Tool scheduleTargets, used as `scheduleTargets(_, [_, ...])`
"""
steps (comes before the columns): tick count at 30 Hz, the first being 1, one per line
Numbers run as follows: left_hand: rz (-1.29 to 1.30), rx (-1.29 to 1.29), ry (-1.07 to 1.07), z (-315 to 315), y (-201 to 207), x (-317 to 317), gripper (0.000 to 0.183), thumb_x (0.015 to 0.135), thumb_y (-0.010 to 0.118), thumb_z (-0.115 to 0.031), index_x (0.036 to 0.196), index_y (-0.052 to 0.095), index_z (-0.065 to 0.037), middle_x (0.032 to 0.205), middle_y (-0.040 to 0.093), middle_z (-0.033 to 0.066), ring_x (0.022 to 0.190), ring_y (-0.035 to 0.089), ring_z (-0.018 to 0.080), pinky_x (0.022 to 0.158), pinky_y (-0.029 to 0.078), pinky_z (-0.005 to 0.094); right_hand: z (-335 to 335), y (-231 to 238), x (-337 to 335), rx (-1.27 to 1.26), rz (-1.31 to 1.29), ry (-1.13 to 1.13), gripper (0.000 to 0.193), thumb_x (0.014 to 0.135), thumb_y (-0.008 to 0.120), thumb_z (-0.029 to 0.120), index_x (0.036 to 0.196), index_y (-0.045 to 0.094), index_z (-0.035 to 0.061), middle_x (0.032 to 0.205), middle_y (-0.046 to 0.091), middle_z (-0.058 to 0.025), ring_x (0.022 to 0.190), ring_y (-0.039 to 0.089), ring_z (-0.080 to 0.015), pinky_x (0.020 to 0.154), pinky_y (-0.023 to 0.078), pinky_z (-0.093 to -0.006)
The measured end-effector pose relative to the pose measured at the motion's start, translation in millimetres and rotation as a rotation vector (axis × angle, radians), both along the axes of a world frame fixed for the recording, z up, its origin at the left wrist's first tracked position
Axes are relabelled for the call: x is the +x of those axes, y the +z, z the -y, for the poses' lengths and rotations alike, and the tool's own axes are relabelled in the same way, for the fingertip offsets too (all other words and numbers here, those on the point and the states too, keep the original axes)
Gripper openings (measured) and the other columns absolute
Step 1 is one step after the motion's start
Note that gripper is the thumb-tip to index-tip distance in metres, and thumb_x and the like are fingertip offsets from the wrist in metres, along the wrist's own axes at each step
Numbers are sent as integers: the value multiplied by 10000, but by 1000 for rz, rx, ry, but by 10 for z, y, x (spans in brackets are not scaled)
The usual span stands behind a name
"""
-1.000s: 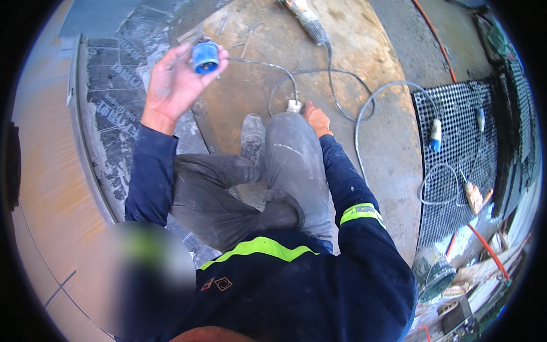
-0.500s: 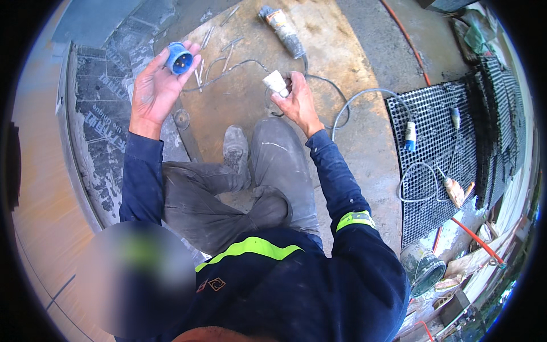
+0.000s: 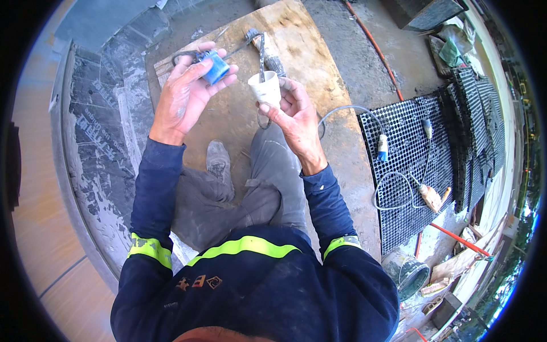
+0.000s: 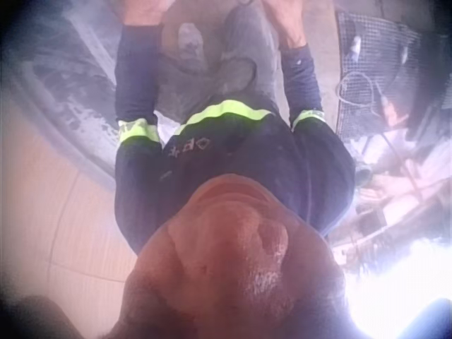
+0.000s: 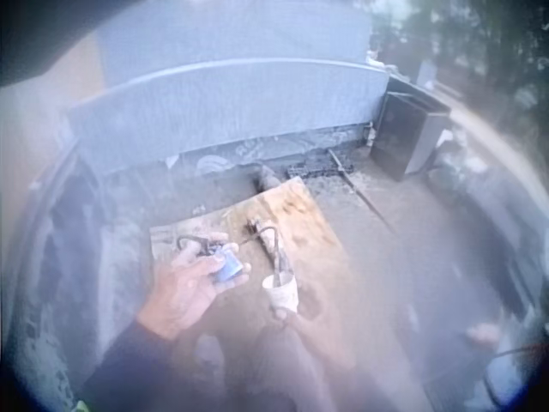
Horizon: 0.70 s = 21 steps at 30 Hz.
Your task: The person assembles a blue electrical connector by inserting wires into its terminals and securing them. They then attach a white plastic housing to the connector to complete the assembly.
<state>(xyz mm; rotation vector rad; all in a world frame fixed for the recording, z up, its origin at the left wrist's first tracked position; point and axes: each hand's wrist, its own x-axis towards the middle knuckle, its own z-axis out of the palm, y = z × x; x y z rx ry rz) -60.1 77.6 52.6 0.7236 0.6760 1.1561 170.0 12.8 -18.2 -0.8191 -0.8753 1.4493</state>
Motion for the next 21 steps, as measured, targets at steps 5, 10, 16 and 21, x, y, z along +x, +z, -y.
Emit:
scheduleTargets(5, [-59,-97,-136,-42,-103,-65,599,912,618,9,1500,505,17,1404,614,195,1251,660,337,1101,546,523,37,60,14,-54,-40,-58,571,983,747,38,1479,476,-45,1307,671,-157,1116,704,-230,895,593,-347])
scheduleTargets(10, [-244,-119,-126,103,-234,-119,645,907,623,3,1537,480,14,1423,615,196,1252,660,324,1072,553,499,101,180,75,-41,-95,-82,534,993,698,31,1477,484,-38,1269,669,-136,1009,697,-200,813,579,-321])
scheduleTargets(16, [-376,-200,22,702,-356,-315,528,975,668,-68,1478,524,0,1360,657,165,1121,723,277,916,585,413,234,389,299,19,258,-206,620,914,754,45,1487,519,1,1248,665,-129,988,673,-181,787,567,-306])
scheduleTargets(21, [-563,-122,14,1085,-67,-1031,534,1012,712,-180,1480,540,12,1213,691,131,1035,742,254,850,570,347,408,214,666,-90,445,-157,572,939,660,127,1478,569,-42,1257,689,-116,985,659,-160,823,527,-285])
